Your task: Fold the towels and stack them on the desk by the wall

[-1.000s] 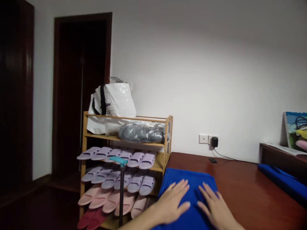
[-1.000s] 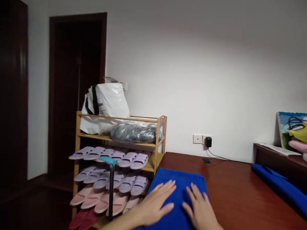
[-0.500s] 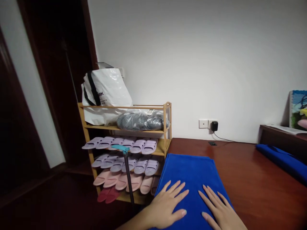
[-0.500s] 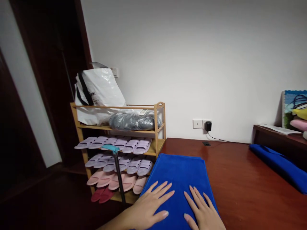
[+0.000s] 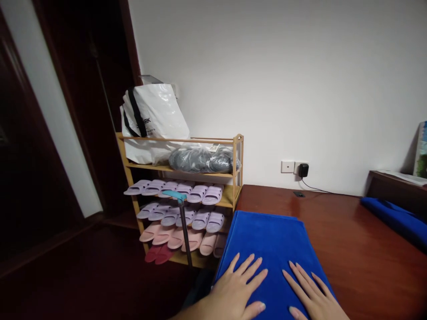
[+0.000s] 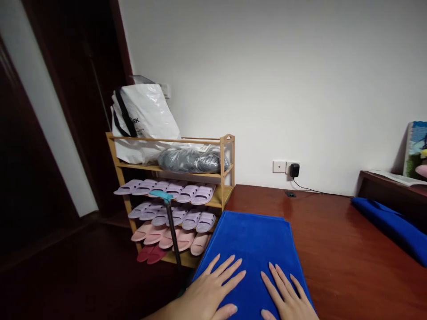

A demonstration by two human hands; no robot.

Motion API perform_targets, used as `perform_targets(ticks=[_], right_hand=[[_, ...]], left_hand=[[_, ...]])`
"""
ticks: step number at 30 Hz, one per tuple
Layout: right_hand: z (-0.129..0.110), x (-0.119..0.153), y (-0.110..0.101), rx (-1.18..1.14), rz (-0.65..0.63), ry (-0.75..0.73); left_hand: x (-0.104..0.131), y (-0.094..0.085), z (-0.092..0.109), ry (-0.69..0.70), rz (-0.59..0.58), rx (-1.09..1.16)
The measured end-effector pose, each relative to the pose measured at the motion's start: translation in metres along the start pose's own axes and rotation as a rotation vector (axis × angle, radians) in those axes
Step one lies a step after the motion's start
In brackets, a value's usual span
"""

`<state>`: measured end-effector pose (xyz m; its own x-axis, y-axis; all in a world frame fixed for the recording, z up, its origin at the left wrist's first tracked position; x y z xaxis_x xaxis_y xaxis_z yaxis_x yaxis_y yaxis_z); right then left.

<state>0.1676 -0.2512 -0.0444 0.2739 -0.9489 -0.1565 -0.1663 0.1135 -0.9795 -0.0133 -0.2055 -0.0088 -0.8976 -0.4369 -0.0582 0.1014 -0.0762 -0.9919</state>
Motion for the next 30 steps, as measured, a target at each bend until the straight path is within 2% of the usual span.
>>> perform_targets(ticks=[4, 9, 15, 19, 23, 26, 30], right_hand=[[0.0, -0.002, -0.002, -0.047, -0.104, 0.065], [0.005, -0.003, -0.001, -0.166, -0.233, 0.158], [0.018, -0.004, 0.003, -0.211, -0.205, 0.189], [0.021, -0.005, 0.003, -0.201, -0.173, 0.181], [0.031, 0.003, 0.002, -0.139, -0.092, 0.184], [0.041, 0.016, 0.0, -0.014, 0.017, 0.14], [0.029, 0.035, -0.011, 0.306, 0.371, -0.066]], left_hand=[[0.001, -0.002, 0.0, 0.007, 0.022, 0.017], [-0.007, -0.002, -0.007, -0.006, -0.03, 0.064], [-0.019, -0.005, -0.016, -0.006, -0.055, 0.076], [-0.019, -0.005, -0.016, -0.019, -0.05, 0.075], [-0.012, -0.007, -0.017, -0.027, -0.033, 0.05], [-0.002, -0.008, -0.017, -0.036, -0.009, 0.011], [0.013, -0.004, -0.01, -0.069, 0.076, -0.068]])
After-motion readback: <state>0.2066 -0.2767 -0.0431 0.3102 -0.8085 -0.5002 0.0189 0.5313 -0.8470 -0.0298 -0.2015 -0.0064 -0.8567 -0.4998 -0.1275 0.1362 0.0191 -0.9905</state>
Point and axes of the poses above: each hand's wrist, its own x-axis away from the middle knuckle, its own y-axis out of the palm, z = x × y, the point moved 7 cm from there along -x, towards the middle knuckle, and after that the axes turned 6 degrees about -x, right-handed, at the moved point
